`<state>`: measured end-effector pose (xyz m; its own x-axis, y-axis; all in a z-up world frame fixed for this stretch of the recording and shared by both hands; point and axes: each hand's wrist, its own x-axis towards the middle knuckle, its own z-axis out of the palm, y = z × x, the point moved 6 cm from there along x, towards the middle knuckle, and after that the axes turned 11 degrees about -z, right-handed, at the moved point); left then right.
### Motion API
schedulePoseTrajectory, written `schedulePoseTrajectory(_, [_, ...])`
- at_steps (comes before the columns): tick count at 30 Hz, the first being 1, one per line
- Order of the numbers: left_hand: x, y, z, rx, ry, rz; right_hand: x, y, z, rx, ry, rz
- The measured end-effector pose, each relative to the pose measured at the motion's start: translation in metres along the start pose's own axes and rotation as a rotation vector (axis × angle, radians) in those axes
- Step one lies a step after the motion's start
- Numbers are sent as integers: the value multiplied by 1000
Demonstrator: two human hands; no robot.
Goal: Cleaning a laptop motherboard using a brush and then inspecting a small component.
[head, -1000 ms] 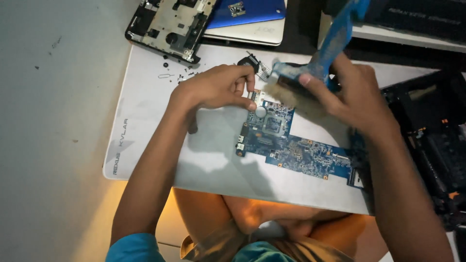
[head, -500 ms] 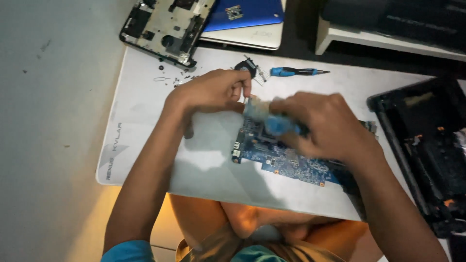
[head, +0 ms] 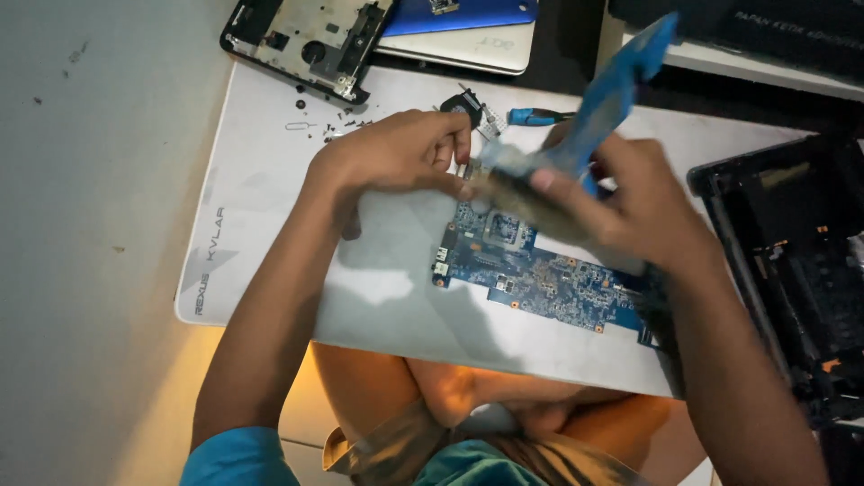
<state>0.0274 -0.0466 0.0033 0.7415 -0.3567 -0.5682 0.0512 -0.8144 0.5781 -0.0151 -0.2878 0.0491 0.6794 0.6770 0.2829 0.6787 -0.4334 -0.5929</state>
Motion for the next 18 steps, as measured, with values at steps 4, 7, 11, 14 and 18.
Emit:
schedulePoseTrajectory(4, [13,-10,2,51,40,47,8,-27,26,51,-69,-275])
schedulePoseTrajectory(7, [18,-16,2,11,19,46,13,-45,47,218,-143,-225])
schedulePoseTrajectory(11, [19,-12,0,22,39,190,24,-81,49,397,-72,-220])
schedulePoseTrajectory(14, [10,-10,2,19,50,187,17,-77,46,395,-117,-189])
schedulePoseTrajectory(18, [14,-12,5,112,71,64,3,-20,20,31,-152,-148])
